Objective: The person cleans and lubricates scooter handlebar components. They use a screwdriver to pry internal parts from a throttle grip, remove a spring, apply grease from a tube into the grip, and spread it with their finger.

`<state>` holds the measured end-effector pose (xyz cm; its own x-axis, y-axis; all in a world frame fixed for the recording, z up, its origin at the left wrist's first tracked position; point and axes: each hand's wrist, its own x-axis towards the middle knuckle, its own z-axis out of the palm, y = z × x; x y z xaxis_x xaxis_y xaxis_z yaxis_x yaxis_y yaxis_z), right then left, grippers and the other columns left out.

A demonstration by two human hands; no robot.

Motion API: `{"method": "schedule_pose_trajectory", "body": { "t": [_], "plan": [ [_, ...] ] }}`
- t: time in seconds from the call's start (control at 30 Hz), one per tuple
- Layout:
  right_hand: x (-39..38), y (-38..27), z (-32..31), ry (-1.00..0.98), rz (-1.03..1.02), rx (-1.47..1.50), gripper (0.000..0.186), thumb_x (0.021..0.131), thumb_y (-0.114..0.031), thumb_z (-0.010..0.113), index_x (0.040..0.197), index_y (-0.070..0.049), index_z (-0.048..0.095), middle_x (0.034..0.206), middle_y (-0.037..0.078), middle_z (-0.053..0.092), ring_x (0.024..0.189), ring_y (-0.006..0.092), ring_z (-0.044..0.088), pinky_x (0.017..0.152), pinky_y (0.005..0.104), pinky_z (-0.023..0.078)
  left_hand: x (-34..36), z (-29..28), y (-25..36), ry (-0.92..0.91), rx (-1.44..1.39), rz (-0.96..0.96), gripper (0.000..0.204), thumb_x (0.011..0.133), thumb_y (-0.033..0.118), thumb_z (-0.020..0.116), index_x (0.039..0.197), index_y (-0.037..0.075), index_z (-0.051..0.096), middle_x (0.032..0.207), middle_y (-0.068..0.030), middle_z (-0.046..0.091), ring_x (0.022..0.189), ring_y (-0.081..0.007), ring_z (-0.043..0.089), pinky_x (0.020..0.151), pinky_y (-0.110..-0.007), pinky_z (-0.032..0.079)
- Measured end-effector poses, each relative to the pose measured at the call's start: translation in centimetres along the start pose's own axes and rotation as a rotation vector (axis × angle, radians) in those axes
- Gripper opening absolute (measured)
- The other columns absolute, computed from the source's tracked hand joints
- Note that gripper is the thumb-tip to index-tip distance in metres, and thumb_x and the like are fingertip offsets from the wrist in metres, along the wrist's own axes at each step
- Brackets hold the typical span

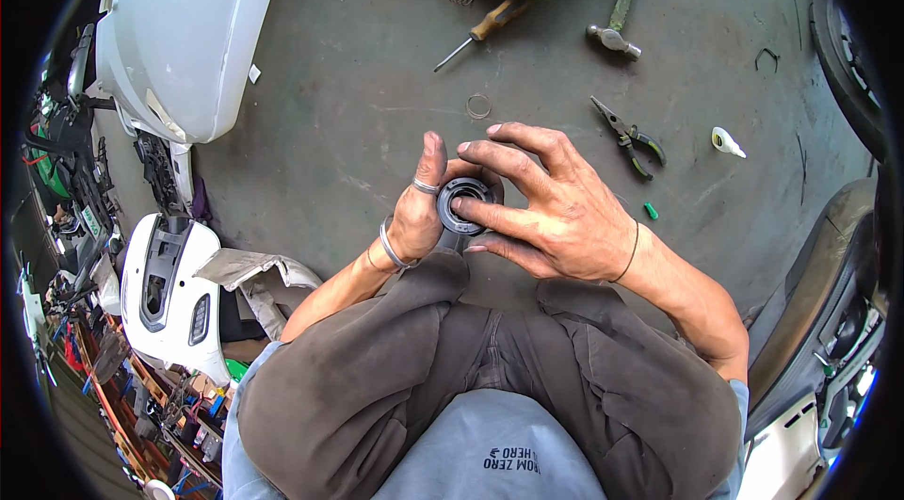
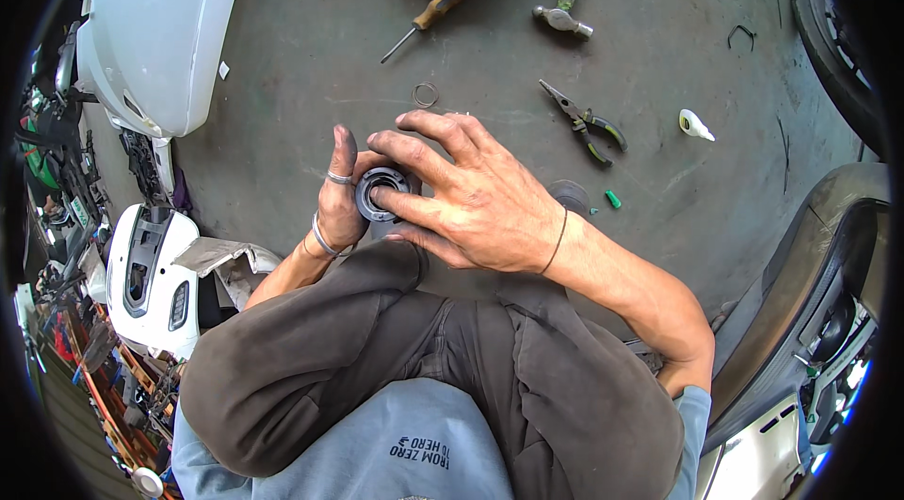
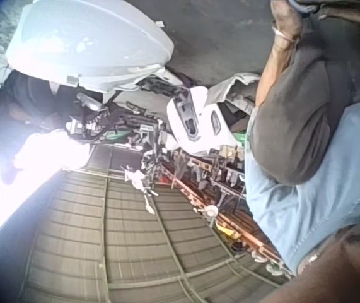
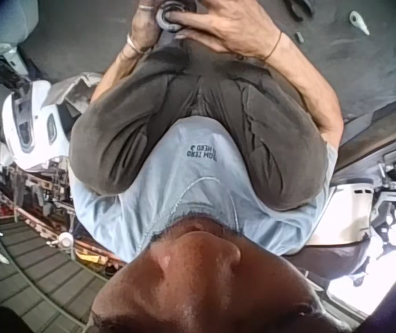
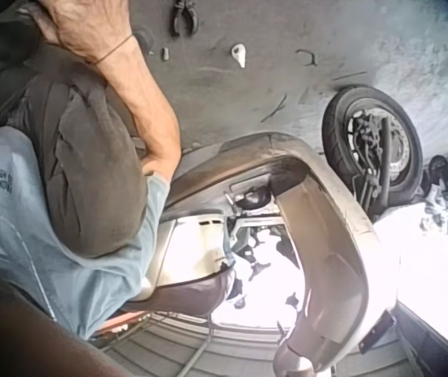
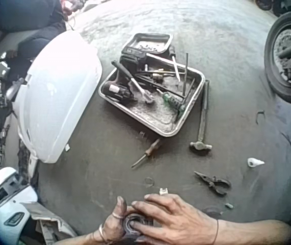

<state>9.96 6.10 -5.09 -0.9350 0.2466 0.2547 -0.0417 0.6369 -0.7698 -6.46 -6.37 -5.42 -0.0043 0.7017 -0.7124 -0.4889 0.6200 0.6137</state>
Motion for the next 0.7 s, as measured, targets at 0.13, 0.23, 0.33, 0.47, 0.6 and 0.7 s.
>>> {"method": "schedule_pose_trajectory", "body": {
  "t": [0.13,0.23,0.33,0.47,0.6,0.7],
  "plan": [
    [-0.1,-0.1,0.3,0.043,-0.041,-0.040,0.036,0.079,-0.032,0.076,0.109,-0.014,0.069,0.133,0.008,0.053,0.125,0.0311,0.048,0.098,0.0468,0.044,-0.1,0.7,0.0,0.081,-0.062,0.002,0.090,0.098,0.073,0.016,0.108,-0.003,0.064,0.091,-0.0090,0.062,0.083,-0.0154,0.062,0.075,-0.027,0.053],
    [0.0,-0.1,0.2,0.030,-0.060,-0.058,0.035,0.078,-0.031,0.076,0.108,-0.013,0.069,0.132,0.007,0.053,0.124,0.0305,0.049,0.096,0.0489,0.045,-0.3,0.4,-0.2,0.043,-0.152,-0.007,0.084,0.100,0.070,0.020,0.112,-0.002,0.062,0.093,-0.0085,0.062,0.082,-0.0141,0.061,0.073,-0.027,0.053],
    [-0.2,-0.7,0.5,0.011,-0.019,-0.004,0.037,0.077,-0.030,0.076,0.110,-0.014,0.069,0.132,0.006,0.053,0.124,0.0305,0.049,0.097,0.0527,0.046,-0.3,0.3,0.2,0.065,-0.103,-0.023,0.080,0.101,0.067,0.021,0.113,-0.001,0.062,0.091,-0.0072,0.062,0.081,-0.0126,0.061,0.070,-0.025,0.052],
    [0.2,-0.6,0.0,-0.028,-0.004,-0.040,0.037,0.078,-0.029,0.075,0.112,-0.015,0.069,0.131,0.007,0.054,0.124,0.0311,0.049,0.097,0.0532,0.047,-0.3,0.2,0.2,0.025,-0.034,0.047,0.076,0.103,0.064,0.021,0.107,0.001,0.063,0.087,-0.0056,0.060,0.073,-0.0103,0.056,0.064,-0.025,0.047],
    [0.5,-0.8,-0.1,-0.057,0.002,-0.014,0.035,0.080,-0.029,0.074,0.111,-0.014,0.069,0.129,0.008,0.054,0.124,0.0318,0.049,0.096,0.0538,0.047,-0.7,0.7,0.9,0.031,-0.033,0.030,0.076,0.103,0.064,0.020,0.101,0.002,0.064,0.085,-0.0053,0.061,0.073,-0.0104,0.057,0.062,-0.024,0.047],
    [0.4,-0.9,0.0,-0.089,0.013,0.004,0.034,0.080,-0.028,0.074,0.110,-0.014,0.068,0.128,0.008,0.054,0.123,0.0314,0.049,0.095,0.0532,0.048,-0.7,0.6,0.7,0.075,0.001,0.027,0.077,0.103,0.064,0.019,0.098,0.002,0.065,0.083,-0.0048,0.061,0.073,-0.0105,0.057,0.062,-0.023,0.047]
  ]
}}
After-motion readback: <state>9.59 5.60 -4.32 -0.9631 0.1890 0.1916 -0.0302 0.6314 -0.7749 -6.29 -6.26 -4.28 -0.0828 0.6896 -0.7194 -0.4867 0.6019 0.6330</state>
